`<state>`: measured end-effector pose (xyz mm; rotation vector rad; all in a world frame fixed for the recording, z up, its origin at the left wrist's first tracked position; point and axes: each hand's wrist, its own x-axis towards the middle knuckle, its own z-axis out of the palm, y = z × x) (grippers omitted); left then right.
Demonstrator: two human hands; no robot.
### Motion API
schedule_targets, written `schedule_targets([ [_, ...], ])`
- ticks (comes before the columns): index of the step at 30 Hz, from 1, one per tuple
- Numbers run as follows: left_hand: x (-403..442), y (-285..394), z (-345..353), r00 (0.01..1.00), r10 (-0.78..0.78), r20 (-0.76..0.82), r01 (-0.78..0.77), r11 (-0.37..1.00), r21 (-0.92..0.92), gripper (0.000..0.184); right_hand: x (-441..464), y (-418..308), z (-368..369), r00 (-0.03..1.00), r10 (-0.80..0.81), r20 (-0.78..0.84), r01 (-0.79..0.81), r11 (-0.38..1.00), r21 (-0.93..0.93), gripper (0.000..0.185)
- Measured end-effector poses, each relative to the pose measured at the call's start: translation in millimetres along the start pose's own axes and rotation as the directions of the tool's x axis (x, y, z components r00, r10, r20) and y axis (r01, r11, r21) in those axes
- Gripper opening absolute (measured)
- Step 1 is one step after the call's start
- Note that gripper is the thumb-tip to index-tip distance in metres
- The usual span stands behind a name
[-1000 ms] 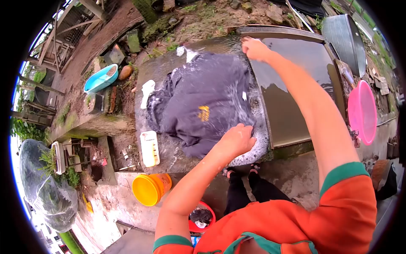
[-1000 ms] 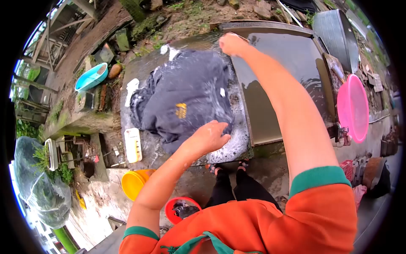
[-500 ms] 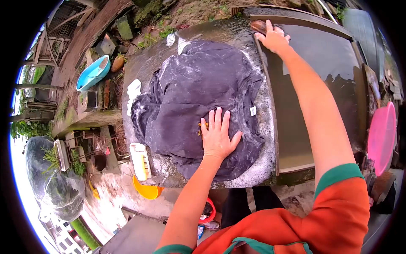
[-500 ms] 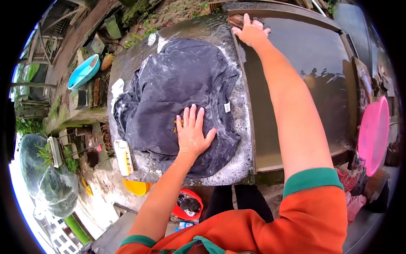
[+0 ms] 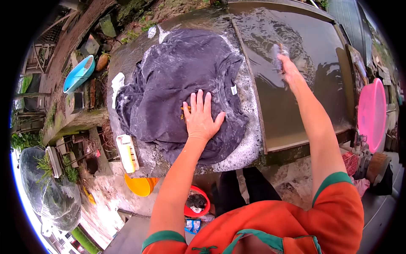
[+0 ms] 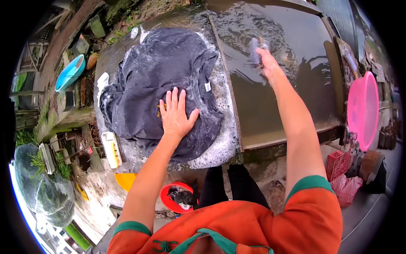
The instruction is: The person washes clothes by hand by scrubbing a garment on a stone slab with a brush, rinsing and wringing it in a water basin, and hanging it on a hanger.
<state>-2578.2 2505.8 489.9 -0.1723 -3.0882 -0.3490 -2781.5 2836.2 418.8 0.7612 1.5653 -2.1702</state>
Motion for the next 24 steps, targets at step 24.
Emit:
schedule_targets([
  [24,-89,-5,-25,0.982,0.044,0.182,-0.019,0.990,-0.140,0.101,-193,90,167,0.299,-0.295,0.907,0.755,-0.508,-0.414,0.054],
])
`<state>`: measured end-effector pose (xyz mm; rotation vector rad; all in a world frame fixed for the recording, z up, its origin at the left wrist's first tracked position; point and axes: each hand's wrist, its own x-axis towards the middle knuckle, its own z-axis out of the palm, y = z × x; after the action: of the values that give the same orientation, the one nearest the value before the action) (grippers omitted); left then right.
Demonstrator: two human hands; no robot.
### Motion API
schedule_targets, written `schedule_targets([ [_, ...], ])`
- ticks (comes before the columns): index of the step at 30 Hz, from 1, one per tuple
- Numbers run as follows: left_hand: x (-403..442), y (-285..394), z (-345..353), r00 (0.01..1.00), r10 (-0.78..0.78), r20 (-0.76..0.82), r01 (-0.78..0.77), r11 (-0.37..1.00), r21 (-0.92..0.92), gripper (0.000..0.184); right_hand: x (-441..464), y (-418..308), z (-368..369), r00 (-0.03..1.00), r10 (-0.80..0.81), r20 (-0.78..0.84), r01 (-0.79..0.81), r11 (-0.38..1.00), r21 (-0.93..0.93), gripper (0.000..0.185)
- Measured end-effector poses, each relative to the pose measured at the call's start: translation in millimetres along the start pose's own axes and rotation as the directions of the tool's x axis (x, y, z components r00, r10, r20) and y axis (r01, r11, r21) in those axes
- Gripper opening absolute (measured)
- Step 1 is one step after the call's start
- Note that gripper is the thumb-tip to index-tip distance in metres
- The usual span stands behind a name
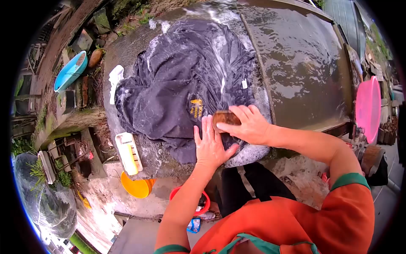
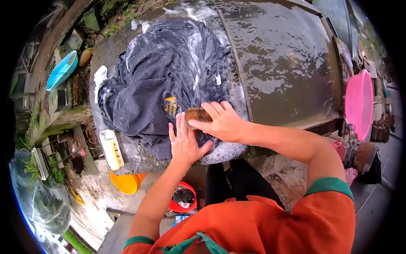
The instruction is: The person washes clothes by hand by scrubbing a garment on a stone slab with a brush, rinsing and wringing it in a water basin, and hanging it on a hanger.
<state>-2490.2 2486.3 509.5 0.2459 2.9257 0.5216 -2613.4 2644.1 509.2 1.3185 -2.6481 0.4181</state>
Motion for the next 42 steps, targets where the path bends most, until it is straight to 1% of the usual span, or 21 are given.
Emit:
schedule_targets([
  [3,-2,-5,13,0.996,0.045,-0.081,-0.043,0.999,0.021,0.101,46,57,23,0.996,-0.036,-0.079,0.019,0.978,-0.207,0.046],
  [7,-1,-2,7,0.999,0.027,-0.047,-0.026,1.000,0.018,0.099,150,149,57,0.798,0.564,-0.212,-0.585,0.809,-0.050,0.036],
  [10,-1,-2,7,0.997,0.042,-0.059,-0.041,0.999,0.030,0.098,88,77,16,0.920,0.393,-0.003,-0.393,0.920,-0.004,0.046],
  [13,-1,-1,2,1.000,0.011,0.009,-0.011,1.000,0.029,0.094,-28,-16,-17,0.991,-0.097,0.091,0.080,0.982,0.170,0.050],
  [15,-1,-2,5,0.999,0.030,-0.018,-0.030,0.999,0.032,0.093,-11,11,5,0.996,-0.084,-0.038,0.088,0.987,0.135,0.052],
  [16,0,-3,8,0.999,0.032,-0.034,-0.031,0.999,0.037,0.093,25,38,23,0.984,-0.053,-0.172,0.032,0.992,-0.122,0.051],
  [18,0,4,9,0.996,-0.001,-0.090,0.004,0.999,0.038,0.093,101,109,48,0.942,0.232,-0.242,-0.273,0.950,-0.152,0.045],
  [21,23,52,0,0.997,0.022,-0.069,-0.028,0.996,-0.090,0.090,164,140,39,0.800,0.599,0.040,-0.596,0.800,-0.070,0.042],
  [24,58,63,25,0.981,0.109,-0.162,-0.118,0.992,-0.050,0.061,114,170,11,0.844,0.533,-0.051,-0.493,0.812,0.313,0.039],
  [25,71,56,24,0.983,0.076,-0.167,-0.085,0.995,-0.046,0.050,81,199,19,0.923,0.219,-0.317,-0.231,0.973,0.002,0.042],
  [27,84,38,22,0.953,0.174,-0.249,-0.214,0.966,-0.145,0.027,10,197,-28,0.726,0.640,-0.250,-0.467,0.726,0.504,0.041],
  [29,92,34,15,0.974,0.117,-0.196,-0.187,0.900,-0.393,0.021,-77,258,4,0.615,0.677,-0.404,-0.424,0.716,0.555,0.042],
  [30,87,42,6,0.965,0.005,-0.264,-0.164,0.792,-0.588,0.020,-94,245,-12,0.333,0.936,-0.117,-0.571,0.299,0.765,0.043],
  [31,77,48,-14,0.993,-0.038,-0.113,-0.053,0.711,-0.701,0.021,-100,242,-14,0.178,0.982,-0.066,-0.677,0.171,0.715,0.044],
  [32,63,52,-28,0.999,0.011,0.039,0.023,0.646,-0.763,0.021,-121,272,14,0.240,0.966,-0.095,-0.838,0.256,0.482,0.046],
  [35,14,53,-27,0.876,0.229,0.425,0.184,0.656,-0.732,0.023,-56,209,-28,0.280,0.918,0.281,-0.534,-0.095,0.840,0.046],
  [37,-6,43,-9,0.842,0.331,0.426,0.009,0.780,-0.626,0.027,-28,159,-50,0.548,0.787,0.284,-0.636,0.172,0.752,0.043],
  [38,-4,41,-8,0.918,0.281,0.281,-0.068,0.808,-0.585,0.032,-18,116,-54,0.729,0.671,0.135,-0.490,0.374,0.788,0.040],
  [39,10,37,-20,0.945,0.281,0.170,-0.154,0.837,-0.526,0.040,-21,103,-46,0.952,0.303,-0.037,-0.284,0.924,0.255,0.040],
  [41,32,35,-31,0.966,0.247,-0.076,-0.258,0.945,-0.202,0.056,-26,44,-50,0.996,-0.075,0.057,0.063,0.981,0.181,0.039],
  [42,32,26,-19,0.952,0.307,-0.007,-0.306,0.946,-0.108,0.061,-25,23,-42,0.969,-0.240,0.058,0.223,0.951,0.214,0.038],
])
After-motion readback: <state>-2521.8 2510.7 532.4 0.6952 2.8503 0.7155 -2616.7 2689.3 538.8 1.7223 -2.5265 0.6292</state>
